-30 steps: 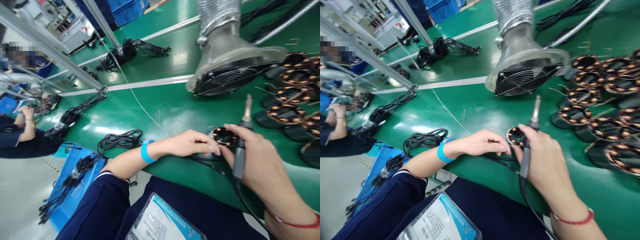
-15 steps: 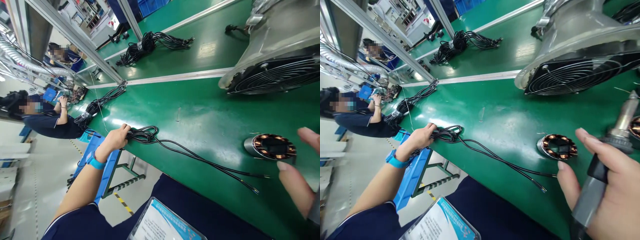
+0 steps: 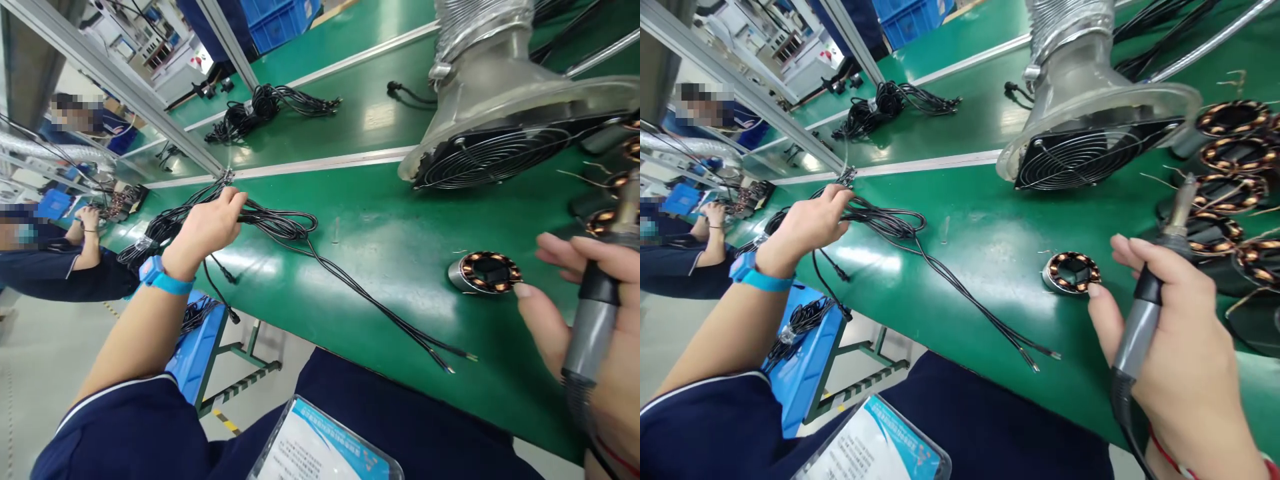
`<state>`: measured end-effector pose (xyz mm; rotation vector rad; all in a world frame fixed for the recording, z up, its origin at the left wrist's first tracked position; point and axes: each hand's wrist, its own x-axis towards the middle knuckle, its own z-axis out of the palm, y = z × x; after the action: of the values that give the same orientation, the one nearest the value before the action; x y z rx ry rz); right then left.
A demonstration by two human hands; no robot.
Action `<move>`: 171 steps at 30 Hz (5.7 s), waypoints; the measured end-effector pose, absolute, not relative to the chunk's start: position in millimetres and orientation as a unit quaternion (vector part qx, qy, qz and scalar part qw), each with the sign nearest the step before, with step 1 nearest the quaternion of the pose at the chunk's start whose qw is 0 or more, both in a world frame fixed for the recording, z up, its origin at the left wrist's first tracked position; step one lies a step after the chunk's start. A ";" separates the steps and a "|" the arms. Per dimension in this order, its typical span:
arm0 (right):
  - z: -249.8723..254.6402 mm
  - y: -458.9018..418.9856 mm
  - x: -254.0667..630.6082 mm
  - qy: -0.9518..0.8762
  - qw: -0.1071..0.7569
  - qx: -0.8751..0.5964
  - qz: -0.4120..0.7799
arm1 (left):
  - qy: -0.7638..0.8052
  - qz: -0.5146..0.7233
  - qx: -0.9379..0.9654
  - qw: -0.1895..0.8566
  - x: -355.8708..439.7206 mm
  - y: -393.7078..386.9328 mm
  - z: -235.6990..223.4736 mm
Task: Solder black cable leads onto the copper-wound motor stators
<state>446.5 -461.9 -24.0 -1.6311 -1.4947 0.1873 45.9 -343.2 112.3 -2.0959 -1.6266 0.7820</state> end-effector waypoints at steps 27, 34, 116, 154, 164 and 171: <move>21.8 -470.8 417.6 -0.523 0.598 -0.497 0.350 | -0.327 -0.123 -0.771 -0.532 213.6 -379.2 44.1; 22.1 -466.8 413.7 -0.505 0.606 -0.489 0.372 | -0.338 -0.107 -0.755 -0.552 213.1 -379.2 38.6; -12.3 -481.6 430.3 -0.668 0.518 -0.533 0.046 | -0.410 -0.245 -0.623 -0.619 265.8 -354.9 3.4; -15.7 -480.3 430.3 -0.680 0.527 -0.504 0.070 | -0.442 -0.218 -0.602 -0.628 268.9 -357.1 10.9; -8.8 -476.5 432.2 -0.696 0.520 -0.493 0.041 | -0.435 -0.228 -0.595 -0.637 269.4 -356.9 8.7; -19.8 -479.3 432.3 -0.668 0.536 -0.514 0.033 | -0.428 -0.237 -0.598 -0.635 269.1 -357.2 7.0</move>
<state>432.3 -479.3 -19.8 -1.2245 -1.5911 0.0795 269.1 -357.2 7.0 -3.4981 -2.5002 -1.3839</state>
